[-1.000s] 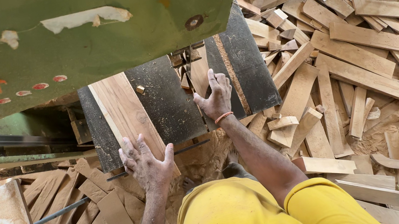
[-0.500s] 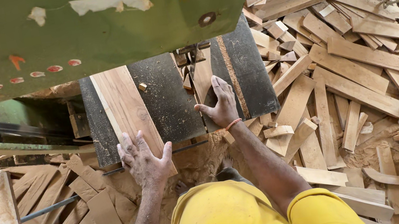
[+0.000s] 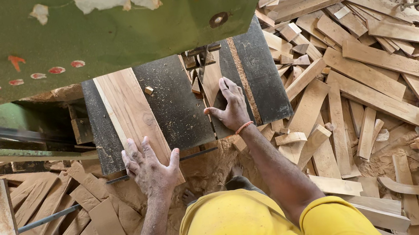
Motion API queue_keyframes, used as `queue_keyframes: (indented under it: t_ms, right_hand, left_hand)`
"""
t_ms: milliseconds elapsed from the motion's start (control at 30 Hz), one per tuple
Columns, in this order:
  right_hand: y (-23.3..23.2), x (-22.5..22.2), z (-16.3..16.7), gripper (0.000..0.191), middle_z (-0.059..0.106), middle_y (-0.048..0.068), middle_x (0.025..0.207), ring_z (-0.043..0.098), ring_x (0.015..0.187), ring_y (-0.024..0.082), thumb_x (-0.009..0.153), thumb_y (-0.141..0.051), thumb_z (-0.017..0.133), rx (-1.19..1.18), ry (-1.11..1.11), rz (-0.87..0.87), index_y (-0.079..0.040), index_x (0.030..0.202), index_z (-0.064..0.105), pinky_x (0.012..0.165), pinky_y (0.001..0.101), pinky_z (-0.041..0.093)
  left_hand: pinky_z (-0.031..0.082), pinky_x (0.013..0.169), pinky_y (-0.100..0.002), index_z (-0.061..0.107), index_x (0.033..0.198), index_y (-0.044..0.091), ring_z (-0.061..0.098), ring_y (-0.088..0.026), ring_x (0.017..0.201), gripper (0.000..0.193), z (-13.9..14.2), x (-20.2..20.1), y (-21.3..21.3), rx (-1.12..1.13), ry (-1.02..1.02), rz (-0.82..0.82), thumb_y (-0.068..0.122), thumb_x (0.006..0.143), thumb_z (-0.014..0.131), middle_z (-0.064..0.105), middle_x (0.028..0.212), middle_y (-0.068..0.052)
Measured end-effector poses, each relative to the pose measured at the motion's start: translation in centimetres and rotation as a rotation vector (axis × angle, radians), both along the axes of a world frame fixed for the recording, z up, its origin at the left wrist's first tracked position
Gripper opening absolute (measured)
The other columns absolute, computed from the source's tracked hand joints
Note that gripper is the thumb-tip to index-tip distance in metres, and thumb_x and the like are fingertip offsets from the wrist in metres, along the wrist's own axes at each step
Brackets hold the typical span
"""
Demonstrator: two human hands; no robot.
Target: The person cuts wooden planks and offcuts on a bandsaw, guiding each piece past the blade by hand, then tosses the cut pieces onto a large pile of scrap wood on the floor. The person repeats the cutting cycle with several pieces of wood.
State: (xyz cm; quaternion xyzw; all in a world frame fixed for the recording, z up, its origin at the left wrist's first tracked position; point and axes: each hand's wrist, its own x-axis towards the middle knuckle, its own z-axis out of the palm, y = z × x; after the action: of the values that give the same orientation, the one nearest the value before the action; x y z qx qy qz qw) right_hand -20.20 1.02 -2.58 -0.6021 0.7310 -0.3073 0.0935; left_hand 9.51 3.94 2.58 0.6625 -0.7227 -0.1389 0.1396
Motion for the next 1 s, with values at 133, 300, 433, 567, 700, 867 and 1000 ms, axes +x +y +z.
queue_keyframes:
  t_ms: [133,300,433,567,700,867,1000]
  right_hand:
    - [0.0,-2.6,1.5,0.076,0.051,0.026,0.153,0.046,0.146,0.036,0.086,-0.052,0.075,-0.067,-0.18,0.009,0.005,0.134,0.06,0.122,0.0454,0.039]
    - [-6.4,-7.2,5.5,0.048,0.059,0.025,0.143,0.052,0.138,0.04,0.099,-0.03,0.065,-0.267,-0.151,-0.008,0.005,0.131,0.065,0.118,0.0482,0.039]
    - [-14.0,-8.0,6.6,0.051,0.06,0.023,0.139,0.053,0.131,0.038,0.096,-0.037,0.065,-0.144,-0.053,0.004,0.002,0.13,0.064,0.111,0.0473,0.041]
    - [-18.0,-6.7,5.3,0.056,0.06,0.019,0.137,0.053,0.127,0.033,0.094,-0.046,0.063,0.232,-0.326,-0.081,-0.004,0.131,0.061,0.106,0.043,0.043]
    - [-18.8,-5.8,4.0,0.065,0.057,0.015,0.138,0.052,0.125,0.029,0.09,-0.054,0.062,0.238,-0.492,-0.068,-0.008,0.135,0.055,0.104,0.0397,0.044]
    - [-18.2,-6.2,4.1,0.079,0.048,0.013,0.146,0.046,0.133,0.028,0.087,-0.059,0.062,0.347,-0.401,-0.224,-0.01,0.147,0.045,0.11,0.0424,0.041]
    - [-18.5,-6.3,4.2,0.078,0.049,0.013,0.146,0.046,0.133,0.028,0.087,-0.059,0.062,0.335,-0.247,-0.162,-0.01,0.145,0.046,0.11,0.0426,0.041]
  left_hand:
    - [0.027,0.116,-0.065,0.046,0.148,0.01,0.018,-0.048,0.149,0.089,0.6,0.3,0.4,-0.034,0.001,0.004,0.06,0.08,0.074,0.024,0.162,-0.023]
    - [0.031,0.115,-0.064,0.049,0.146,0.008,0.023,-0.047,0.148,0.089,1.4,-0.3,0.4,-0.092,-0.037,0.027,0.062,0.079,0.074,0.029,0.161,-0.022]
    - [0.032,0.115,-0.062,0.052,0.145,0.01,0.025,-0.046,0.147,0.087,1.6,-0.9,0.5,-0.113,-0.043,0.057,0.062,0.08,0.073,0.032,0.16,-0.021]
    - [0.032,0.117,-0.06,0.053,0.146,0.01,0.027,-0.045,0.148,0.084,1.8,-1.5,0.5,-0.154,-0.063,0.07,0.062,0.083,0.071,0.034,0.161,-0.021]
    - [0.031,0.118,-0.06,0.053,0.146,0.011,0.027,-0.043,0.149,0.083,2.0,-1.9,0.5,-0.146,-0.06,0.101,0.062,0.083,0.071,0.034,0.161,-0.02]
    - [0.031,0.117,-0.061,0.052,0.147,0.011,0.025,-0.043,0.149,0.082,2.0,-2.0,0.5,-0.106,-0.066,0.101,0.064,0.085,0.067,0.032,0.16,-0.021]
    - [0.031,0.117,-0.062,0.051,0.147,0.012,0.024,-0.043,0.15,0.083,1.7,-2.1,0.4,-0.111,-0.081,0.101,0.066,0.086,0.065,0.031,0.161,-0.021]
